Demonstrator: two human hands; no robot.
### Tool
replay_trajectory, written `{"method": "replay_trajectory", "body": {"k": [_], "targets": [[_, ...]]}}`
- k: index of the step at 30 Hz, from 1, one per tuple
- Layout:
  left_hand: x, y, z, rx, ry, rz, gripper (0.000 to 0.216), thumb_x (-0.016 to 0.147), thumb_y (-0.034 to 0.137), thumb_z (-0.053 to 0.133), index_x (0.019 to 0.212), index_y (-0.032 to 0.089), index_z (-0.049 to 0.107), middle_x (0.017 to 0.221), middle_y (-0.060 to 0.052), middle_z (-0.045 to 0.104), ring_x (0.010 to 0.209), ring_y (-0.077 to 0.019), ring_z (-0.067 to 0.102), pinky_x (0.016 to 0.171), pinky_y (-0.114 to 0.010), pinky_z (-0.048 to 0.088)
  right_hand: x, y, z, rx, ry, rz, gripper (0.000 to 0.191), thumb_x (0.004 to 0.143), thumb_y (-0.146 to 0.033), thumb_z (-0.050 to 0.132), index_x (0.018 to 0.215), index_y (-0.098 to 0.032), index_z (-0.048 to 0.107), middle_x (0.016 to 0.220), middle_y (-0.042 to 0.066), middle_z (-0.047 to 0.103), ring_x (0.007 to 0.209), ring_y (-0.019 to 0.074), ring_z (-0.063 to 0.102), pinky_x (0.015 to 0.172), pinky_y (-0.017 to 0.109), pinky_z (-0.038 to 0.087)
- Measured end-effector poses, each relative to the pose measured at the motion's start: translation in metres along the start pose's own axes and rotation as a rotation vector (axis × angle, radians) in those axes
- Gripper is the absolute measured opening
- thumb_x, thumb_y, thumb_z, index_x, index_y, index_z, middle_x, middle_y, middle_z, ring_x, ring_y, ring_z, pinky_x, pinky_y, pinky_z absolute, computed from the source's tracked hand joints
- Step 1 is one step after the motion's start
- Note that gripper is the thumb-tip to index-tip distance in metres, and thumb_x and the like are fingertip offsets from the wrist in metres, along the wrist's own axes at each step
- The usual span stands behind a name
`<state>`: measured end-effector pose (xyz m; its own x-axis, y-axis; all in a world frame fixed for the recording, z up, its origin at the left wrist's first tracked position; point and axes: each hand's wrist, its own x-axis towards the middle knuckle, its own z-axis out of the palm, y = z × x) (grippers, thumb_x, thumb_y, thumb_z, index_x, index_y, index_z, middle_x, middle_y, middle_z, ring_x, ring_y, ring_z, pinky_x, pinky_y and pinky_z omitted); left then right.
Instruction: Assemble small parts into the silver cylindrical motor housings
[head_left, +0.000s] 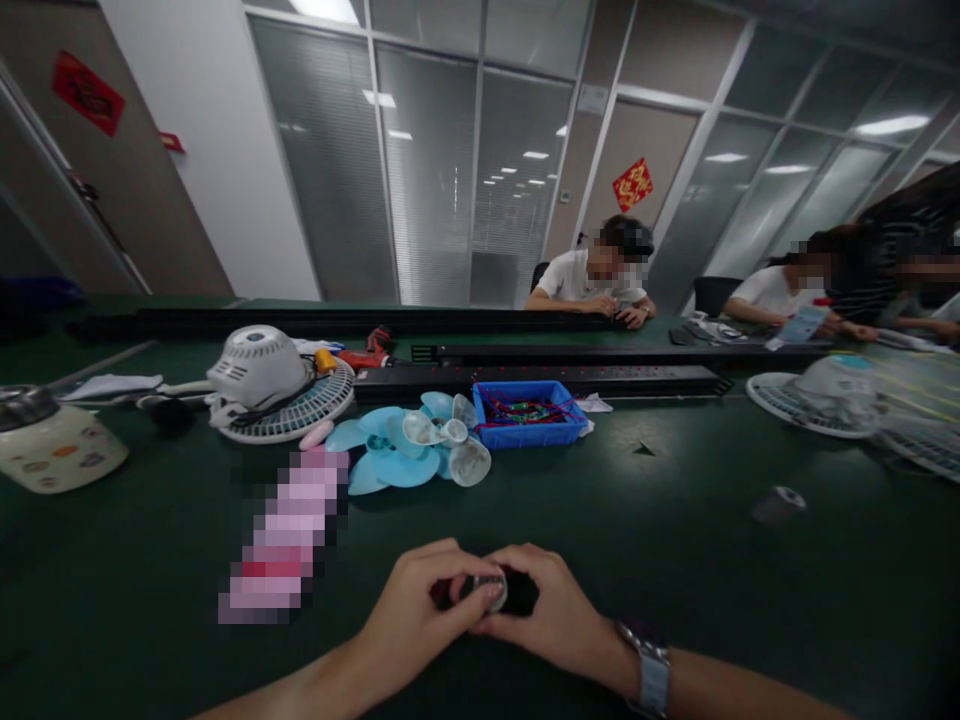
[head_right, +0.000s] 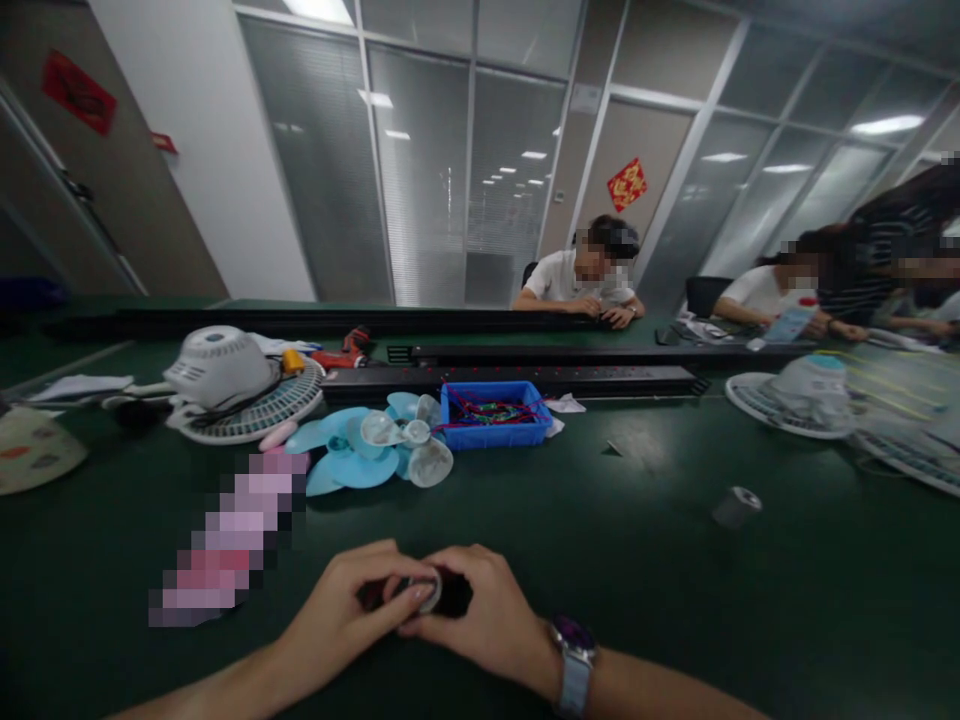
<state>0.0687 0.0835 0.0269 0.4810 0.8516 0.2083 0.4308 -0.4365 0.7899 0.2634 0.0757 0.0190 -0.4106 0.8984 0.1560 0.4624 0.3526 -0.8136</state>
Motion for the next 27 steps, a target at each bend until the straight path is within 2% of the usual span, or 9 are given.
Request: {"method": "replay_trajectory", "body": {"k": [2, 5, 8, 10, 14, 18, 21, 24, 27], "targets": [[0.005, 0.006, -0.004, -0.005, 0.021, 0.003, 0.020, 0.088, 0.037, 0.064, 0.092, 0.025, 0.079, 0.062, 0.000, 0.054, 0.057, -0.0126, 0.053, 0.053, -0.022, 0.037, -0.001, -0.001, 0.000, -0.007, -0.008, 0.000, 0.036, 0.070, -0.045, 0.079, 0.099, -0.025, 0.071, 0.091, -0.002, 0.073, 0.084, 0.0166, 0.064, 0.075, 0.028, 0.044], [0.004, 0.008, -0.017, 0.000, 0.097, 0.051, 0.020, 0.089, 0.038, 0.063, 0.095, 0.027, 0.079, 0.061, 0.001, 0.052, 0.055, -0.0119, 0.052, 0.050, -0.021, 0.036, -0.001, -0.001, -0.002, -0.011, -0.008, 0.021, 0.043, 0.067, -0.049, 0.080, 0.101, -0.024, 0.070, 0.093, -0.001, 0.073, 0.086, 0.0179, 0.064, 0.076, 0.030, 0.044], [-0.005, -0.004, -0.032, 0.052, 0.169, 0.075, 0.021, 0.089, 0.036, 0.062, 0.103, 0.029, 0.077, 0.063, 0.000, 0.054, 0.055, -0.0121, 0.053, 0.050, -0.020, 0.038, -0.001, -0.004, -0.005, 0.006, -0.022, 0.043, 0.046, 0.067, -0.050, 0.080, 0.105, -0.027, 0.070, 0.101, -0.001, 0.072, 0.092, 0.0189, 0.064, 0.082, 0.032, 0.044], [-0.013, -0.019, -0.039, 0.112, 0.166, 0.037, 0.022, 0.089, 0.034, 0.062, 0.106, 0.028, 0.076, 0.065, 0.000, 0.056, 0.056, -0.0125, 0.055, 0.050, -0.021, 0.039, 0.000, -0.006, -0.006, 0.012, -0.043, 0.066, 0.046, 0.068, -0.051, 0.079, 0.107, -0.029, 0.069, 0.105, -0.003, 0.072, 0.096, 0.0193, 0.064, 0.086, 0.033, 0.044], [-0.020, -0.043, -0.037, 0.234, 0.041, -0.084, 0.023, 0.090, 0.035, 0.060, 0.106, 0.028, 0.076, 0.068, -0.001, 0.058, 0.060, -0.0139, 0.057, 0.053, -0.023, 0.040, 0.000, -0.008, -0.007, 0.007, -0.064, 0.099, 0.044, 0.068, -0.050, 0.079, 0.107, -0.030, 0.069, 0.106, -0.003, 0.072, 0.099, 0.0199, 0.063, 0.088, 0.034, 0.044], [-0.018, -0.048, -0.030, 0.296, -0.046, -0.106, 0.024, 0.091, 0.034, 0.058, 0.109, 0.031, 0.074, 0.074, -0.002, 0.063, 0.069, -0.0163, 0.060, 0.062, -0.026, 0.043, 0.001, -0.007, -0.007, -0.012, -0.053, 0.099, 0.043, 0.069, -0.048, 0.079, 0.107, -0.029, 0.069, 0.105, -0.002, 0.072, 0.097, 0.0200, 0.063, 0.087, 0.034, 0.045], [-0.019, -0.046, -0.029, 0.306, -0.039, -0.094, 0.025, 0.092, 0.036, 0.056, 0.111, 0.032, 0.073, 0.074, -0.002, 0.065, 0.071, -0.0176, 0.060, 0.067, -0.028, 0.043, -0.001, -0.008, -0.005, -0.022, -0.061, 0.083, 0.042, 0.070, -0.045, 0.079, 0.107, -0.028, 0.069, 0.104, -0.001, 0.072, 0.097, 0.0205, 0.064, 0.087, 0.035, 0.046], [-0.021, -0.043, -0.032, 0.243, 0.018, -0.129, 0.033, 0.093, 0.039, 0.052, 0.122, 0.031, 0.067, 0.079, -0.002, 0.068, 0.072, -0.0187, 0.060, 0.068, -0.028, 0.045, -0.002, -0.008, -0.003, -0.014, -0.052, 0.062, 0.043, 0.068, -0.045, 0.080, 0.106, -0.028, 0.070, 0.103, -0.001, 0.073, 0.097, 0.0213, 0.065, 0.088, 0.036, 0.047], [-0.021, -0.041, -0.036, 0.115, 0.101, -0.208, 0.037, 0.095, 0.040, 0.044, 0.124, 0.026, 0.064, 0.079, -0.001, 0.067, 0.069, -0.0184, 0.061, 0.063, -0.026, 0.045, 0.003, 0.001, -0.015, 0.010, 0.071, 0.078, 0.041, 0.072, -0.044, 0.078, 0.108, -0.027, 0.069, 0.107, 0.002, 0.072, 0.100, 0.0223, 0.065, 0.091, 0.037, 0.049]]}}
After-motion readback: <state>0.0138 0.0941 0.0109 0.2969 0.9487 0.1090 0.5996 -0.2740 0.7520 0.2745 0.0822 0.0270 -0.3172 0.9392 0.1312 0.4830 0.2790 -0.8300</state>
